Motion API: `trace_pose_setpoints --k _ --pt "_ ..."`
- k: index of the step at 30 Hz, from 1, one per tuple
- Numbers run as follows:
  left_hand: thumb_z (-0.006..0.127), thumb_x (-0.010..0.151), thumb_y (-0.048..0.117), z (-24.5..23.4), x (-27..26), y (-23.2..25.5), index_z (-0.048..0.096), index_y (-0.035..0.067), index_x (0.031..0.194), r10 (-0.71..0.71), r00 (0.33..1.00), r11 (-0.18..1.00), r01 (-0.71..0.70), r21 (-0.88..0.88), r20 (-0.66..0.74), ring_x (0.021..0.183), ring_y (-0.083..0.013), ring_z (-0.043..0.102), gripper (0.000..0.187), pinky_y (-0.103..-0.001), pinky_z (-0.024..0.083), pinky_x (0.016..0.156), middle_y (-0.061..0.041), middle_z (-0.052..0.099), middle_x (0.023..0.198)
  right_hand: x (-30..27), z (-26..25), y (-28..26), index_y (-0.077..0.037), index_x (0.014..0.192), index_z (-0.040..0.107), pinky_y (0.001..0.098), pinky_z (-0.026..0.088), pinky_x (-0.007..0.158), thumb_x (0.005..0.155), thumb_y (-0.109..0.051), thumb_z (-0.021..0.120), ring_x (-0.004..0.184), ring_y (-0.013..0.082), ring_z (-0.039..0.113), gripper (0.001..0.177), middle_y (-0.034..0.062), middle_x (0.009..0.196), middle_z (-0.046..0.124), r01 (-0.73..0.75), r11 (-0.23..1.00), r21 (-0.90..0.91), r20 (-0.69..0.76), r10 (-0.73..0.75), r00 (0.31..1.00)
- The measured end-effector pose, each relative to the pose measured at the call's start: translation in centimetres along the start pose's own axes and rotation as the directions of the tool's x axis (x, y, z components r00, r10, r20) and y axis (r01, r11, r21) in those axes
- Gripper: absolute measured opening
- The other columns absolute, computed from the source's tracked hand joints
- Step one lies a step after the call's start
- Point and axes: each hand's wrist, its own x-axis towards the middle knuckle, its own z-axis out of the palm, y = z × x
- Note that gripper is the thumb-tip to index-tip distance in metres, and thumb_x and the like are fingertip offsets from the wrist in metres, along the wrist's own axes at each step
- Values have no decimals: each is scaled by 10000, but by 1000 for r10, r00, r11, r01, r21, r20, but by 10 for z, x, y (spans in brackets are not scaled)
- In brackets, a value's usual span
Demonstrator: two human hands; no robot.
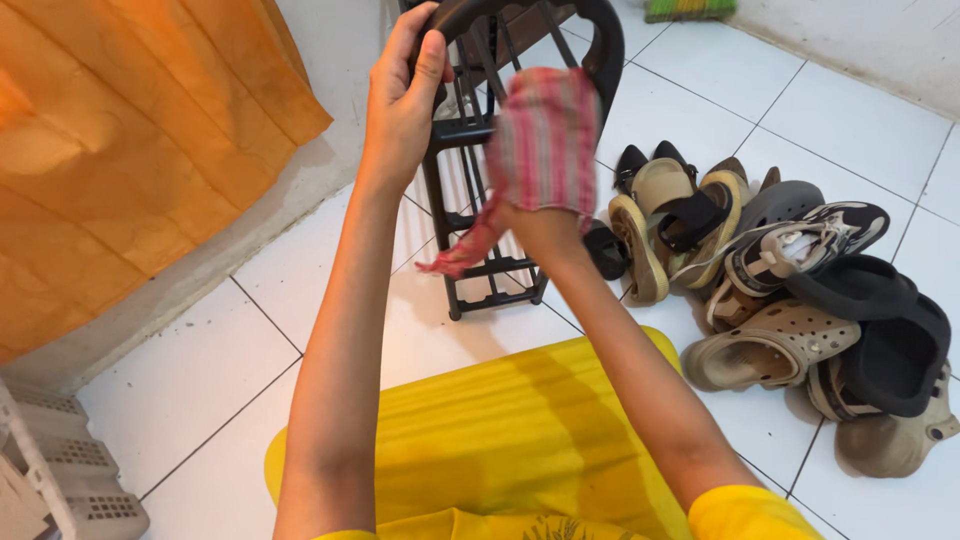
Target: The person removes multiple pairs of shoes from a black metal shoe rack and places them on the floor. Then, using a cloth, the person wipes the entire shoe rack, including the bars and frame, from top to bottom.
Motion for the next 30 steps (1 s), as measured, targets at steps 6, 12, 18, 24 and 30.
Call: trace_pose_setpoints --k 6,12,18,24,30 --pt "503 1172 343 -5 -6 5 598 63 1387 12 999 1000 -13 14 31 922 -85 502 366 -259 433 853 20 544 941 -38 -47 30 -128 1316 653 483 519 1025 895 -32 688 1200 373 631 433 152 1295 653 71 981 179 -122 -50 991" --pt "490 1172 347 -12 -9 1 613 69 1207 -14 994 993 26 -111 106 965 -88 503 307 -261 427 898 11 578 999 -63 -86 32 -59 1037 744 412 553 747 818 -79 645 797 296 703 242 146 890 712 -405 914 10 698 284 657" --pt "510 1182 335 -14 -5 -5 607 73 1143 11 993 985 11 -175 119 1001 -103 515 283 -274 439 942 -1 581 1018 -19 -82 4 6 900 740 378 538 694 811 -114 663 699 184 665 169 73 761 714 -501 806 315 382 376 844" --pt "503 1152 344 -6 -10 6 611 73 1253 -35 997 987 45 -154 70 955 -84 499 309 -255 427 889 16 571 983 9 26 -86 -48 1085 607 428 495 852 957 -167 578 913 290 630 178 174 985 635 -624 607 492 315 544 778" --pt "490 1153 346 -10 -12 9 622 72 1261 -45 998 989 52 -136 52 887 -69 470 322 -243 410 809 23 563 974 -12 45 -117 -40 1182 638 489 427 1012 951 -89 613 1136 382 558 238 161 1233 670 -73 938 338 -96 112 989"
